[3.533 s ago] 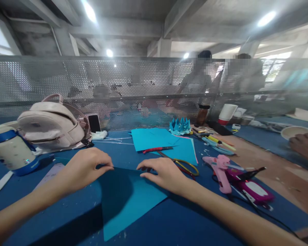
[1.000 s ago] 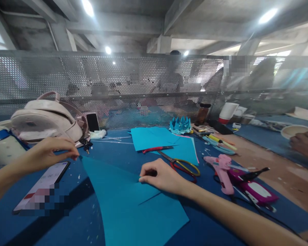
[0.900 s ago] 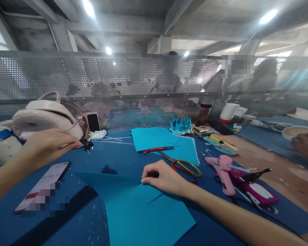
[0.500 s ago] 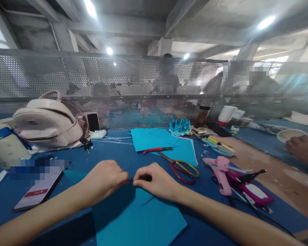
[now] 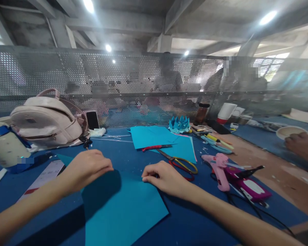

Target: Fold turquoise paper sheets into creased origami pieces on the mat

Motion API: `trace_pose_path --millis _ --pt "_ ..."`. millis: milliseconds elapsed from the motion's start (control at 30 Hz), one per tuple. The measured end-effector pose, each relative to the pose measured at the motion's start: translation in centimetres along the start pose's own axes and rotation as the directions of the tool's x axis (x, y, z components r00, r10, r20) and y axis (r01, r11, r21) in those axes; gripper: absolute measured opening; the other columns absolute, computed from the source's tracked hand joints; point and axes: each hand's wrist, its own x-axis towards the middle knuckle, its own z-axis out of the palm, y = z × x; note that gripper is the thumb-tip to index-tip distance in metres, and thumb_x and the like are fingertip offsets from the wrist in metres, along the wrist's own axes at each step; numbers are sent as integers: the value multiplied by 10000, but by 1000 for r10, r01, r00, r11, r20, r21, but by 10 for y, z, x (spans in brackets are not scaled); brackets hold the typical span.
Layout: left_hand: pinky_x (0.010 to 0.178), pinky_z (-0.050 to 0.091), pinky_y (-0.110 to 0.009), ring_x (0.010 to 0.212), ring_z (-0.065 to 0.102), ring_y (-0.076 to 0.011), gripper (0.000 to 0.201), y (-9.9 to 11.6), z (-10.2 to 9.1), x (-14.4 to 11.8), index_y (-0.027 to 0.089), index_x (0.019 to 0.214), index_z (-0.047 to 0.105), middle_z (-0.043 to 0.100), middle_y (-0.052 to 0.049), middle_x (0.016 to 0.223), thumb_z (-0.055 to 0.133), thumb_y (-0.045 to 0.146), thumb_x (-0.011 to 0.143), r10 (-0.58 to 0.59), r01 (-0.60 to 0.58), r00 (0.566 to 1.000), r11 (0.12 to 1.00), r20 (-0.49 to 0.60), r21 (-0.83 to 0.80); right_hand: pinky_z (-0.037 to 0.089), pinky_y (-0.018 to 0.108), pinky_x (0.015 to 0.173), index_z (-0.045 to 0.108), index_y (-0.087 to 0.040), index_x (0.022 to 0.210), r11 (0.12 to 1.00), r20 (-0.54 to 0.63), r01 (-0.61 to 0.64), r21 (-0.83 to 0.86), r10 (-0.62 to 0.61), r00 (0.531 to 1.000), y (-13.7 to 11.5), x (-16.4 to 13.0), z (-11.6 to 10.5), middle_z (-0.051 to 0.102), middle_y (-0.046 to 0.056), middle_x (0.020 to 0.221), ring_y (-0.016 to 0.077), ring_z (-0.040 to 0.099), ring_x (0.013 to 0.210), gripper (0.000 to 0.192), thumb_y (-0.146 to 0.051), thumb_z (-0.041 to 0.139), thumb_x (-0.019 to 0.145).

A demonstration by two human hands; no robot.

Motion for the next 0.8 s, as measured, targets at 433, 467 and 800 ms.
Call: trace_pose_path --millis 433,467,800 --pt "642 559 -289 772 694 -193 426 -64 31 -50 271 969 628 728 20 879 709 583 691 -754 211 610 -142 244 -967 264 241 541 611 -157 735 964 -41 -113 241 126 991 34 1 -6 438 -31 602 105 366 565 286 -411 583 864" --pt "573 555 -303 677 691 -207 441 -57 43 -50 235 909 641 725 -7 788 723 592 664 -714 253 630 -183 305 -950 264 242 544 609 -157 736 962 -46 -112 250 127 991 33 4 -4 435 -32 603 106 366 566 290 -416 584 863" --pt "691 528 -328 783 689 -281 225 -21 71 -45 182 746 716 755 -79 843 732 403 714 -583 585 760 420 288 -694 334 245 575 617 -161 809 969 -74 -121 215 140 987 46 25 15 529 -8 660 130 464 611 225 -363 551 885"
